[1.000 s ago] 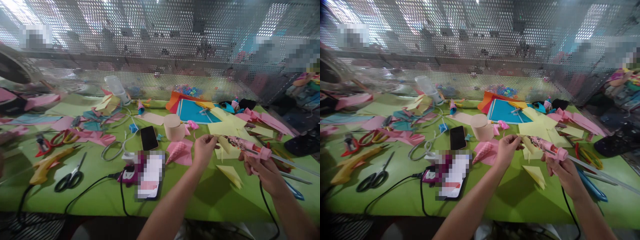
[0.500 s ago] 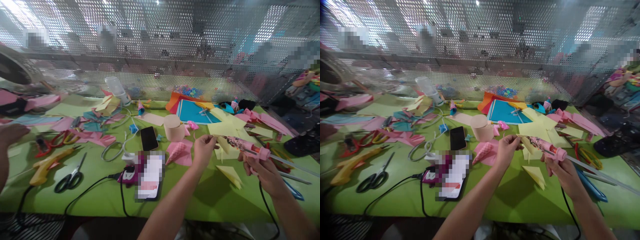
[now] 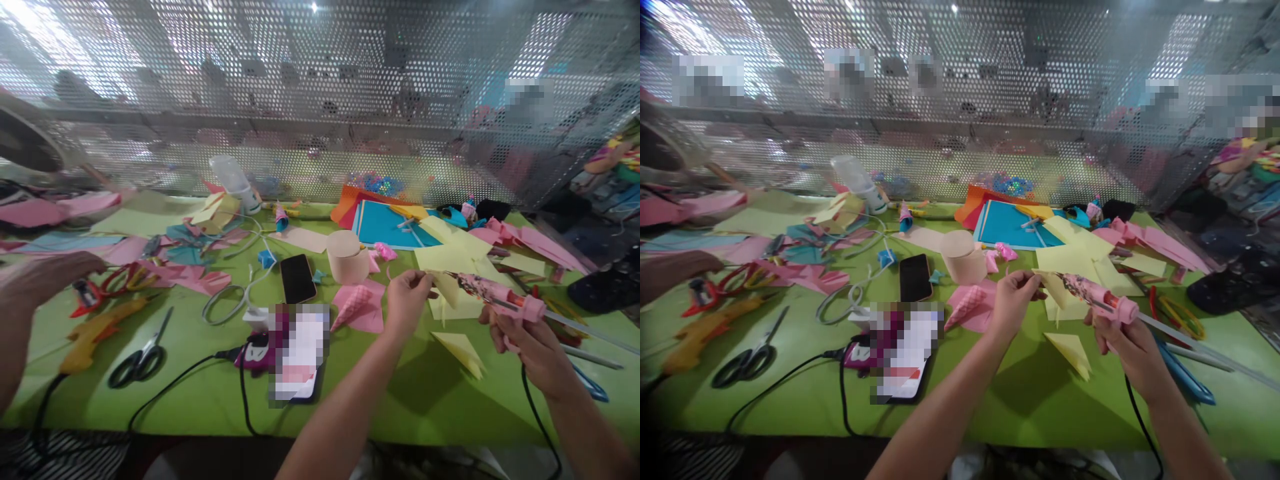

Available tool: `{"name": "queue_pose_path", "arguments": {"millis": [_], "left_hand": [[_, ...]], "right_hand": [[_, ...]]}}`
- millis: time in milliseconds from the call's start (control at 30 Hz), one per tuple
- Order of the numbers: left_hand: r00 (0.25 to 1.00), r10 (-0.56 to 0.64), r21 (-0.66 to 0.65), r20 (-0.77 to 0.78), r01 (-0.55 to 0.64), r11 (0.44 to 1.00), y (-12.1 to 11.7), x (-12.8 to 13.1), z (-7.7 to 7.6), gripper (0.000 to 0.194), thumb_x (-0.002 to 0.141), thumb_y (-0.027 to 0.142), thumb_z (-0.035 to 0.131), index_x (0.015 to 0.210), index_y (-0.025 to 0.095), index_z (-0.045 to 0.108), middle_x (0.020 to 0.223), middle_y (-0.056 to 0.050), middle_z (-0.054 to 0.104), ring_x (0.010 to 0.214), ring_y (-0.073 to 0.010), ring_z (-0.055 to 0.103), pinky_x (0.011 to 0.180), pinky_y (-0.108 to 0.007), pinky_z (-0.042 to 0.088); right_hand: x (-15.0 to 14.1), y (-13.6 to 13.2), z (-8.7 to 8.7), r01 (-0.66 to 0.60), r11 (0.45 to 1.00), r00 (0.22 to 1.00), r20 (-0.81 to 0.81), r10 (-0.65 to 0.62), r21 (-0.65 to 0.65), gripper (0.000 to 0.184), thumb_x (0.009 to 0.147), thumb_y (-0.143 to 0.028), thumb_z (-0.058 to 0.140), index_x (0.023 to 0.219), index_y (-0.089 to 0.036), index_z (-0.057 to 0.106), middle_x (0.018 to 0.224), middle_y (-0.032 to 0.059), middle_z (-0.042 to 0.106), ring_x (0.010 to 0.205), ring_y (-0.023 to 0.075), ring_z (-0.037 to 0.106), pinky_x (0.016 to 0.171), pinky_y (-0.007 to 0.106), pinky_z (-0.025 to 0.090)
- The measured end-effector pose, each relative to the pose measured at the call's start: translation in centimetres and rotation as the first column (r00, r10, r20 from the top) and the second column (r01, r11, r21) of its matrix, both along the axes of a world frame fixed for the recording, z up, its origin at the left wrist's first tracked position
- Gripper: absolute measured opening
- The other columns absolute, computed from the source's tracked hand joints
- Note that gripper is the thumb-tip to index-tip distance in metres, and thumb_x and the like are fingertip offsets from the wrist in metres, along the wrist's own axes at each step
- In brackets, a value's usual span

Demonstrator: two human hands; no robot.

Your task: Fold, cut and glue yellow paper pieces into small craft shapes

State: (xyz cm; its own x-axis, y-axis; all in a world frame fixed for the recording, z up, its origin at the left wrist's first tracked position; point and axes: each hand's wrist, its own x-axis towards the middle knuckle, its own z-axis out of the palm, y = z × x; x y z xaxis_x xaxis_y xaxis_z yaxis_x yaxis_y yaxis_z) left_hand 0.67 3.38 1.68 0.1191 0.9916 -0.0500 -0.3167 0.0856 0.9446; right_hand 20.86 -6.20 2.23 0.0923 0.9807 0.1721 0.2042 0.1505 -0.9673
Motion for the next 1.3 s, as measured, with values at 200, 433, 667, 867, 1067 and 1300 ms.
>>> {"name": "queue_pose_path", "arguments": {"millis": [200, 433, 667, 867, 1067, 1300], "left_hand": [[0.999, 0.017, -0.009, 0.036, -0.017, 1.000, 0.2, 0.0, -0.1, 0.020, 0.082, 0.033, 0.074, 0.079, 0.013, 0.071, 0.076, -0.005, 0.073, 0.059, -0.0129, 0.070, 0.058, -0.021, 0.052], [0.997, 0.020, 0.010, 0.072, -0.021, 1.000, 0.2, -0.1, 0.0, 0.023, 0.080, 0.034, 0.076, 0.076, 0.013, 0.071, 0.072, -0.004, 0.071, 0.058, -0.0129, 0.069, 0.060, -0.023, 0.056], [0.997, 0.008, 0.001, 0.074, -0.008, 1.000, 0.1, -0.2, 0.1, 0.021, 0.080, 0.033, 0.077, 0.078, 0.013, 0.071, 0.075, -0.004, 0.071, 0.061, -0.0134, 0.070, 0.062, -0.023, 0.057], [0.998, 0.004, 0.014, 0.062, -0.004, 1.000, 0.0, -0.3, 0.4, 0.021, 0.080, 0.033, 0.077, 0.076, 0.013, 0.070, 0.072, -0.003, 0.069, 0.060, -0.0127, 0.069, 0.060, -0.022, 0.055], [0.998, -0.004, 0.015, 0.058, 0.004, 1.000, 0.0, -0.3, 0.1, 0.019, 0.082, 0.032, 0.075, 0.079, 0.014, 0.070, 0.077, -0.004, 0.070, 0.063, -0.0139, 0.071, 0.063, -0.023, 0.056], [0.999, -0.009, 0.020, 0.046, 0.008, 1.000, 0.0, -0.4, 0.4, 0.018, 0.083, 0.031, 0.072, 0.080, 0.013, 0.070, 0.078, -0.005, 0.071, 0.065, -0.0153, 0.072, 0.064, -0.024, 0.056]], "right_hand": [[1.7, -0.5, -0.1, 0.007, 0.998, 1.000, 0.016, -0.008, 0.067, 0.027, 0.098, -0.046, 0.059, 0.084, -0.023, 0.064, 0.085, 0.0039, 0.064, 0.056, 0.0143, 0.050, 0.056, 0.034, 0.040], [2.7, -0.6, -0.5, 0.017, 0.999, 1.000, 0.017, -0.018, 0.046, 0.030, 0.097, -0.047, 0.061, 0.081, -0.022, 0.065, 0.074, 0.0030, 0.062, 0.057, 0.0150, 0.051, 0.060, 0.035, 0.041], [2.0, -0.7, -0.1, 0.000, 0.999, 1.000, -0.023, 0.001, 0.038, 0.027, 0.096, -0.047, 0.063, 0.090, -0.021, 0.069, 0.090, 0.0052, 0.067, 0.054, 0.0122, 0.052, 0.053, 0.032, 0.040], [1.6, -0.7, -0.1, 0.019, 0.999, 1.000, -0.003, -0.019, 0.029, 0.030, 0.095, -0.050, 0.063, 0.091, -0.021, 0.070, 0.081, 0.0043, 0.065, 0.053, 0.0131, 0.051, 0.052, 0.032, 0.037], [1.9, -0.8, -0.1, 0.021, 0.999, 1.000, 0.006, -0.021, 0.029, 0.029, 0.094, -0.049, 0.064, 0.095, -0.021, 0.071, 0.083, 0.0045, 0.066, 0.053, 0.0137, 0.052, 0.051, 0.032, 0.038], [2.0, -0.8, -0.4, 0.020, 0.998, 1.000, 0.013, -0.021, 0.056, 0.028, 0.096, -0.048, 0.062, 0.089, -0.022, 0.069, 0.078, 0.0036, 0.065, 0.056, 0.0151, 0.052, 0.054, 0.033, 0.040]]}}
